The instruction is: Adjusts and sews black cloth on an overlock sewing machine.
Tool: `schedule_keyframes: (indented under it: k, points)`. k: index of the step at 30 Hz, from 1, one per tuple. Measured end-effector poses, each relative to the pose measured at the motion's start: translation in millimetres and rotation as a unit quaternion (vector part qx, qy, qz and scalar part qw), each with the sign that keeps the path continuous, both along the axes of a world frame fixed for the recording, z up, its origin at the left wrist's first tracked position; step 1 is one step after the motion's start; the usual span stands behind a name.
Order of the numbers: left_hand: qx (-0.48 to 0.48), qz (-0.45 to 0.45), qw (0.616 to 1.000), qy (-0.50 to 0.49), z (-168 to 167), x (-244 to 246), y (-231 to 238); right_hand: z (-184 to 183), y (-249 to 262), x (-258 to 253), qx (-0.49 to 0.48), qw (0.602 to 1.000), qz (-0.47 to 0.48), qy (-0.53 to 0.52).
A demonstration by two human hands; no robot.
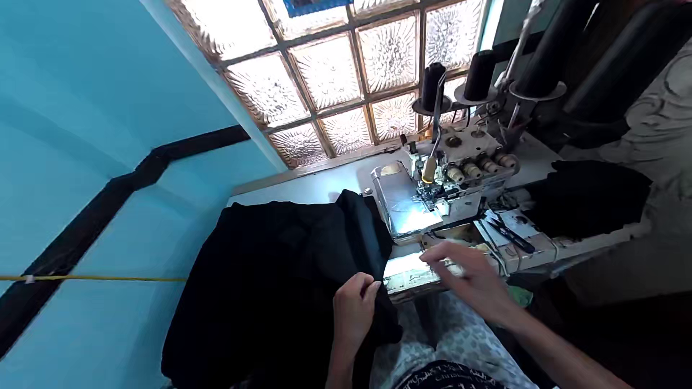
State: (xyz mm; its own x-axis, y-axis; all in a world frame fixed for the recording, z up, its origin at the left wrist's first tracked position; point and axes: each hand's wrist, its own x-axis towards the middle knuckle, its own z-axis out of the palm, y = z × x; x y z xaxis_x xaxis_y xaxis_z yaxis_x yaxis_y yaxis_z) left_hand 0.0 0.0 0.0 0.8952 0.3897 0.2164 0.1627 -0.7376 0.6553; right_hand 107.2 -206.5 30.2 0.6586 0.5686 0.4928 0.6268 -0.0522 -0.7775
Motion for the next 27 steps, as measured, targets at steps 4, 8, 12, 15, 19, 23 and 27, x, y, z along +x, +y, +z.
schedule_keyframes:
  k: [4, 8, 12, 15, 19, 23, 27]
  points:
    - [-0.279, -0.062, 0.939, -0.193, 16.2, -13.1, 15.0, -47.9, 47.2, -6.8, -0.092, 0.940, 0.132, 0.300]
    - [-0.345, -0.133, 0.894, -0.251, 32.6, -14.7, 23.6, -54.7, 81.2, -21.7, -0.026, 0.811, 0.225, 0.539]
    - [-0.284, -0.128, 0.918, -0.245, 38.0, -13.4, 28.1, -28.4, 103.2, -25.3, 0.258, 0.661, 0.232, 0.665]
    - [-0.148, -0.047, 0.961, -0.227, 40.1, -20.1, 31.6, -3.3, 98.2, -11.6, 0.265, 0.778, 0.109, 0.559]
    - [0.118, 0.080, 0.984, -0.106, 17.1, -21.4, 34.9, -21.6, 60.2, 13.4, -0.035, 0.989, -0.131, 0.055]
    - [0.138, 0.111, 0.980, 0.093, -30.3, -10.0, 36.2, -63.5, 27.7, 27.7, -0.224, 0.951, -0.204, -0.054]
    - [0.130, 0.104, 0.985, 0.036, -22.0, -9.7, 31.7, -60.6, 16.7, 24.2, -0.218, 0.957, -0.191, 0.023]
